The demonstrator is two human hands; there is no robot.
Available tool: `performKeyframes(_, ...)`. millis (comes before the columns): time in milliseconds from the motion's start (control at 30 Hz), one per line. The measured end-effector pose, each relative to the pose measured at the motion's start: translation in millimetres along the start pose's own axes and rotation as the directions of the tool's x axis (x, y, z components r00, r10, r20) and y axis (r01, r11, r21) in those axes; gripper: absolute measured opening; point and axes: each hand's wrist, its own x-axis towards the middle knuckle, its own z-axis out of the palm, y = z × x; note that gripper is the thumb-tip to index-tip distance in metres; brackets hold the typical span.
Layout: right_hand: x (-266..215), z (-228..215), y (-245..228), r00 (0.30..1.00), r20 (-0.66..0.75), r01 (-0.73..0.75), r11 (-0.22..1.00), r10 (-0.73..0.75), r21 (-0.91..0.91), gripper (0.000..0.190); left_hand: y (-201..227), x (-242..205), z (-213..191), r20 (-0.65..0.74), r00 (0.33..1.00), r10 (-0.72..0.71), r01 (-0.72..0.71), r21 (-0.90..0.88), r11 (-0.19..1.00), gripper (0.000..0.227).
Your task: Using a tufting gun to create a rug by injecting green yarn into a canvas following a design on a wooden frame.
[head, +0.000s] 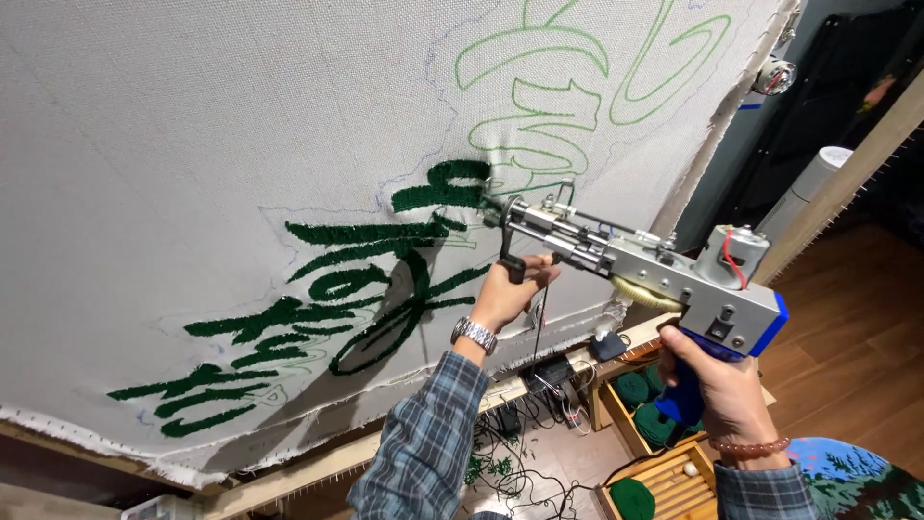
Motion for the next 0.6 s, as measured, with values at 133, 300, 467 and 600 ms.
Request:
performKeyframes(133, 3, 6, -8, 1.0, -0.017, 0.018, 1.0, -0.018, -0.013, 0.02, 4, 16, 5, 0.011, 0.999, 0.039, -0.038, -0.044, 0.998, 0.041)
performKeyframes(300, 9, 9, -6, 1.0, -0.017, 0.014, 1.0, -0.014, -0.008, 0.018, 1, 23, 5, 0.013, 0.999, 0.042, -0.041, -0.055, 0.998, 0.038)
performKeyframes(467, 12, 11, -8, 1.0, -0.01, 0.009, 1.0, -0.01, -0.026, 0.017, 1, 26, 3, 0.021, 0.999, 0.04, -0.038, -0.073, 0.997, 0.036)
performKeyframes(600, 16, 12, -6, 1.0, -0.009, 0.011, 1.0, -0.011, -0.024, 0.018, -7, 35, 3, 0.012, 0.998, 0.065, -0.063, -0.078, 0.995, 0.031)
